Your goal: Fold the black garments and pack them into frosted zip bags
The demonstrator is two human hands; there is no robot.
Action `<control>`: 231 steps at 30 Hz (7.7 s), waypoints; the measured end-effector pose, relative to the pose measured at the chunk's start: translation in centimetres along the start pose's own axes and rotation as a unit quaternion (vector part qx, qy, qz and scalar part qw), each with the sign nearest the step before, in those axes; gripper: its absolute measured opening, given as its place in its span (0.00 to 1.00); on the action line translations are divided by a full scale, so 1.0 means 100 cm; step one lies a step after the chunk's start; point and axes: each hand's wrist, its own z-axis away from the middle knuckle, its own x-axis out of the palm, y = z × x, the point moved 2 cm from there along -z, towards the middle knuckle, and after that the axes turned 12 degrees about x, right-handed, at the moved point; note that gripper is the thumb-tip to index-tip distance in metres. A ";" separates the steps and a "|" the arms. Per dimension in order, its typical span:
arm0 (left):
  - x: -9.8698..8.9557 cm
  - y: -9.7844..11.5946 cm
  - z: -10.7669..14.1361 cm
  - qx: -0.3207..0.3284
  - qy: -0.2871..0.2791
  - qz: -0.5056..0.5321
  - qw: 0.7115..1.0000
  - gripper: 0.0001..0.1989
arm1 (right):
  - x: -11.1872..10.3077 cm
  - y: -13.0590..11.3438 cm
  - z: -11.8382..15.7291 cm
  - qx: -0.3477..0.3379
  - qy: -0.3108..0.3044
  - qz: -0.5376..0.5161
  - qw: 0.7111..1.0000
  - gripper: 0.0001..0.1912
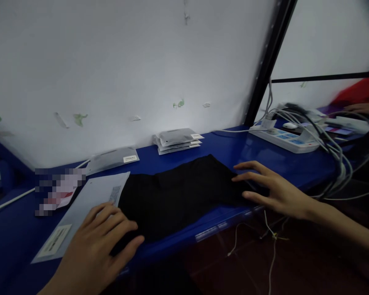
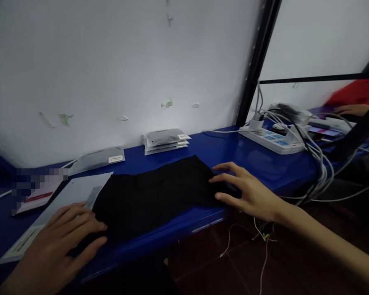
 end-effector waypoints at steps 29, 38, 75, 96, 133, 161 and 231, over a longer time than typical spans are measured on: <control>0.060 -0.077 -0.111 -0.218 -0.104 -0.069 0.968 0.18 | 0.003 -0.030 -0.153 0.041 0.095 0.143 0.984 0.14; 0.092 -0.084 -0.094 -0.185 -0.244 -0.084 0.948 0.24 | 0.063 0.000 -0.168 -0.007 -0.051 0.127 0.991 0.16; 0.100 -0.096 -0.080 -0.246 -0.203 0.033 0.947 0.31 | 0.066 0.017 -0.159 0.022 -0.042 0.065 0.997 0.19; 0.096 -0.097 -0.083 -0.225 -0.197 0.039 0.953 0.28 | 0.069 0.021 -0.163 0.033 0.022 0.060 0.997 0.15; 0.073 -0.117 -0.102 -0.214 -0.065 0.135 0.965 0.05 | 0.036 0.028 -0.170 0.118 0.104 -0.040 0.987 0.10; 0.085 -0.091 -0.082 -0.165 -0.146 0.087 0.971 0.15 | 0.047 0.042 -0.158 0.043 0.011 0.059 0.997 0.09; 0.007 -0.024 0.005 -0.106 -0.109 0.072 0.986 0.08 | -0.003 0.008 -0.012 -0.101 -0.030 0.109 0.988 0.06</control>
